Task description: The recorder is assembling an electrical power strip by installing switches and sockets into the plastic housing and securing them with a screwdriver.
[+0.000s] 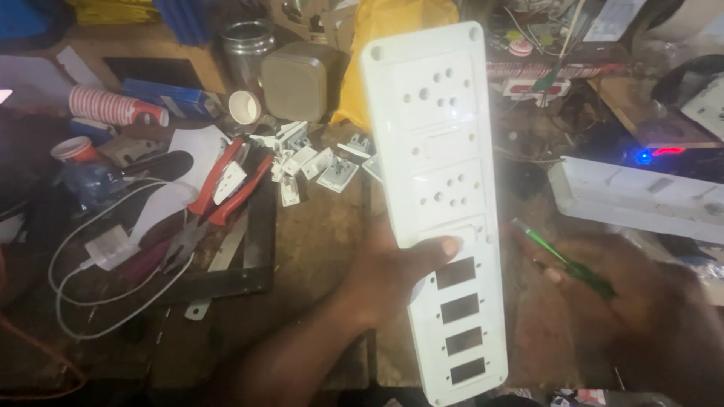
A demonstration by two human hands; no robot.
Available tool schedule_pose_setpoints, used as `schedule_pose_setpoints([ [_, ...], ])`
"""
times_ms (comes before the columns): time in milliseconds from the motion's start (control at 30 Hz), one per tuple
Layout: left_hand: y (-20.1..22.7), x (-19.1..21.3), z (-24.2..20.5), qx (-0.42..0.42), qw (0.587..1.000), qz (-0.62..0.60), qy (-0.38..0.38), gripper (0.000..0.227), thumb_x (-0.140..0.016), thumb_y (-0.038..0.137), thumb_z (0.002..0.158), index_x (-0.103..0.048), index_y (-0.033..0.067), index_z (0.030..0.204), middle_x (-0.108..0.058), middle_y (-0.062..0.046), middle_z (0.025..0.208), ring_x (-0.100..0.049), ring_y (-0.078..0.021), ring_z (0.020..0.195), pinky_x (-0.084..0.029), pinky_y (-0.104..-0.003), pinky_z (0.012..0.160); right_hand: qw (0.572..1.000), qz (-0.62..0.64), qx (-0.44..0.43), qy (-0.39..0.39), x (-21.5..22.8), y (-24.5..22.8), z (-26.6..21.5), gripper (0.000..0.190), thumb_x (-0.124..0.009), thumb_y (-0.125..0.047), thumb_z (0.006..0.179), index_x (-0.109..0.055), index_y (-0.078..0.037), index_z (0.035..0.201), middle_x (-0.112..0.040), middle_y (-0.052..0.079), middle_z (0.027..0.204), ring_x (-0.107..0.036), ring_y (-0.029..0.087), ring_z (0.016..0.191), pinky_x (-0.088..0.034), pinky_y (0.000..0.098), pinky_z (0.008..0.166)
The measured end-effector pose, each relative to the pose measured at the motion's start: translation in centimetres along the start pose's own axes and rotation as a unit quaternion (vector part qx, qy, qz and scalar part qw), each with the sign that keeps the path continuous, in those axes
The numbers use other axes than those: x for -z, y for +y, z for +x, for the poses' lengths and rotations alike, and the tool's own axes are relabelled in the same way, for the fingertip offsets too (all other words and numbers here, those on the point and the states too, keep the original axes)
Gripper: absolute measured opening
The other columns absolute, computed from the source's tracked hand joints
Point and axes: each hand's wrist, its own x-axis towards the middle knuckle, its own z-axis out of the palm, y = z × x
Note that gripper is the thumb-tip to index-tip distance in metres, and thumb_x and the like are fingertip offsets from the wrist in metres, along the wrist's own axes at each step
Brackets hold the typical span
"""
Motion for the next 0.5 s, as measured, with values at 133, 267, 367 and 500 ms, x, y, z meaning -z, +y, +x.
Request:
schedule_pose_setpoints([
  [133, -0.2, -0.3, 0.1, -0.005, 1.0, -0.029, 0.012, 0.048, -0.066, 0.006, 0.086, -0.058, -0.0064, 0.132, -0.069, -0.014, 0.117, -0.067, -0.0195, 0.102, -0.057, -0.035, 0.09, 0.995, 0.057, 0.065, 0.048, 0.2, 0.1, -0.1, 0.035, -0.07, -0.017, 0.086, -0.076, -0.01, 0.12, -0.075, 0.01, 0.102, -0.071, 0.025, 0.086, -0.059, 0.0367, 0.075],
  [267, 0.0, -0.4, 0.0, -0.013, 1.0, -0.022, 0.01, 0.048, -0.065, 0.006, 0.087, -0.057, -0.007, 0.133, -0.068, -0.015, 0.119, -0.068, -0.02, 0.105, -0.057, -0.035, 0.092, 0.987, 0.035, 0.135, 0.077, 0.4, -0.6, 0.6, 0.033, -0.072, -0.017, 0.086, -0.075, -0.011, 0.119, -0.075, 0.009, 0.103, -0.069, 0.025, 0.09, -0.057, 0.0375, 0.078],
  [367, 0.7, -0.5, -0.2, -0.011, 1.0, 0.007, 0.006, 0.049, -0.065, 0.008, 0.087, -0.057, -0.0069, 0.132, -0.07, -0.015, 0.119, -0.069, -0.0201, 0.105, -0.058, -0.036, 0.093, 0.979, 0.018, 0.181, 0.095, 0.5, -1.5, 1.3, 0.032, -0.073, -0.016, 0.086, -0.075, -0.012, 0.117, -0.074, 0.009, 0.104, -0.068, 0.024, 0.092, -0.056, 0.038, 0.08],
  [500, 0.9, -0.5, -0.5, -0.013, 0.999, 0.044, -0.006, 0.051, -0.067, 0.013, 0.087, -0.058, -0.0055, 0.133, -0.071, -0.014, 0.118, -0.071, -0.0197, 0.106, -0.06, -0.035, 0.093, 0.961, -0.013, 0.249, 0.12, 0.6, -2.6, 1.6, 0.031, -0.075, -0.015, 0.085, -0.074, -0.014, 0.116, -0.074, 0.007, 0.105, -0.066, 0.023, 0.096, -0.054, 0.0388, 0.083],
])
